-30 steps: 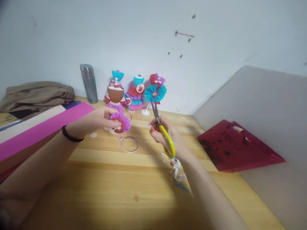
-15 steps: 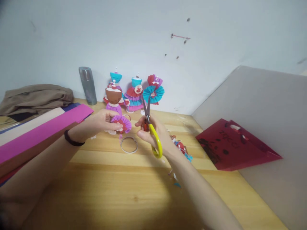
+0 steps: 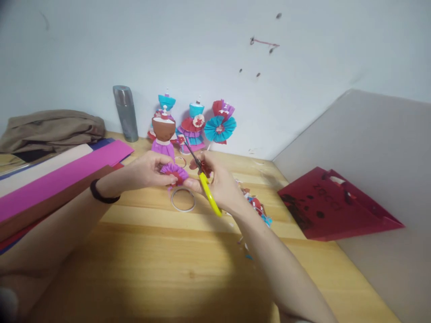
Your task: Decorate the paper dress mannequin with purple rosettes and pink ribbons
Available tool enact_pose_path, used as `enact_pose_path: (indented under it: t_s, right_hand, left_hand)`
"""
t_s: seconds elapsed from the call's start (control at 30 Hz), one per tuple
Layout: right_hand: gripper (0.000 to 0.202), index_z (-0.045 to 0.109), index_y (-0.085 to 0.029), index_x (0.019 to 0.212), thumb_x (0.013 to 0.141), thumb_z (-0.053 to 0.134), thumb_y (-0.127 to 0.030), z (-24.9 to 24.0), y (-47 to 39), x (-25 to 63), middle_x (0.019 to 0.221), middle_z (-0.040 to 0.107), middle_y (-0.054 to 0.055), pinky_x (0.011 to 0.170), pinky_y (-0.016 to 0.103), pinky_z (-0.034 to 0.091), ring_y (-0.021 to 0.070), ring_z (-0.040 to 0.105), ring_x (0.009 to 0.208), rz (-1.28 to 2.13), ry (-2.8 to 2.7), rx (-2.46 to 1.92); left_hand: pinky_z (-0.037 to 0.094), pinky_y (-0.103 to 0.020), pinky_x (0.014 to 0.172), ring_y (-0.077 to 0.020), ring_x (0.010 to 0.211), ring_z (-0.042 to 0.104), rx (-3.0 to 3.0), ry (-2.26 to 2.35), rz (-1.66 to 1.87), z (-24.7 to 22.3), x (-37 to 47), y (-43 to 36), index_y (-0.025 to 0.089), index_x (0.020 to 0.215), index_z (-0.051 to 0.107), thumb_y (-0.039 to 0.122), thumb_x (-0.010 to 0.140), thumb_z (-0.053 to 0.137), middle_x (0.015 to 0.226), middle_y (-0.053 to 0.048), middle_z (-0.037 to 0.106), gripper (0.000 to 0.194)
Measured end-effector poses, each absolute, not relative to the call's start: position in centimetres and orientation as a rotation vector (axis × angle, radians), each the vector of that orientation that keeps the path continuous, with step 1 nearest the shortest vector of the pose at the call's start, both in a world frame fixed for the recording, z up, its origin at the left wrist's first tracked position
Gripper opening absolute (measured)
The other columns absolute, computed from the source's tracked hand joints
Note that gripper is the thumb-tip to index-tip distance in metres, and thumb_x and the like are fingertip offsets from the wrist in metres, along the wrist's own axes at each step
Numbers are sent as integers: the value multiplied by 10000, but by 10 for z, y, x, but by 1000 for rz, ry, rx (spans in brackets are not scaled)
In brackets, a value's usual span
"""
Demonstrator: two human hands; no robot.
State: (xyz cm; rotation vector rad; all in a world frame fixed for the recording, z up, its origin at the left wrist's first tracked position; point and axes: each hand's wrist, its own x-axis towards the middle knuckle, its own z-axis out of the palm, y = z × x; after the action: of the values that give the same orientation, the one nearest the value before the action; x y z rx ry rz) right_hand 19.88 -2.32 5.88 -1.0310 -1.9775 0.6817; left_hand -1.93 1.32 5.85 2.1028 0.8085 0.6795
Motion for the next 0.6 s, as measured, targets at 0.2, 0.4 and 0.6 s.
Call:
enact_pose_path:
  t_s: [0.2, 0.4, 0.6]
  right_hand:
    - [337, 539, -222, 926, 706, 768, -336, 54, -24, 184, 876, 572, 12, 681, 328, 405, 161, 481, 725, 720, -1901, -1000]
    - [318, 496, -224, 807, 658, 755, -332, 52, -21, 168, 704, 481, -29, 571, 294, 387, 129, 444, 601, 805, -1736, -1049]
    - [311, 490, -228, 807, 657, 730, -357, 51, -17, 170, 674, 471, -39, 546, 282, 400, 124, 453, 580, 830, -1707, -1031]
  left_hand:
    - [267, -203, 465, -66, 513, 389, 2213, 856, 710, 59, -16, 11, 118, 713, 650, 307, 737, 618, 568, 34, 501, 194]
    - [282, -196, 455, -66, 513, 426, 2118, 764, 677, 57, -16, 11, 124, 711, 667, 262, 754, 617, 564, 32, 541, 153]
    - [473, -206, 602, -103, 662, 610, 1894, 602, 663, 56, -16, 14, 126, 874, 714, 233, 776, 662, 769, -31, 703, 154]
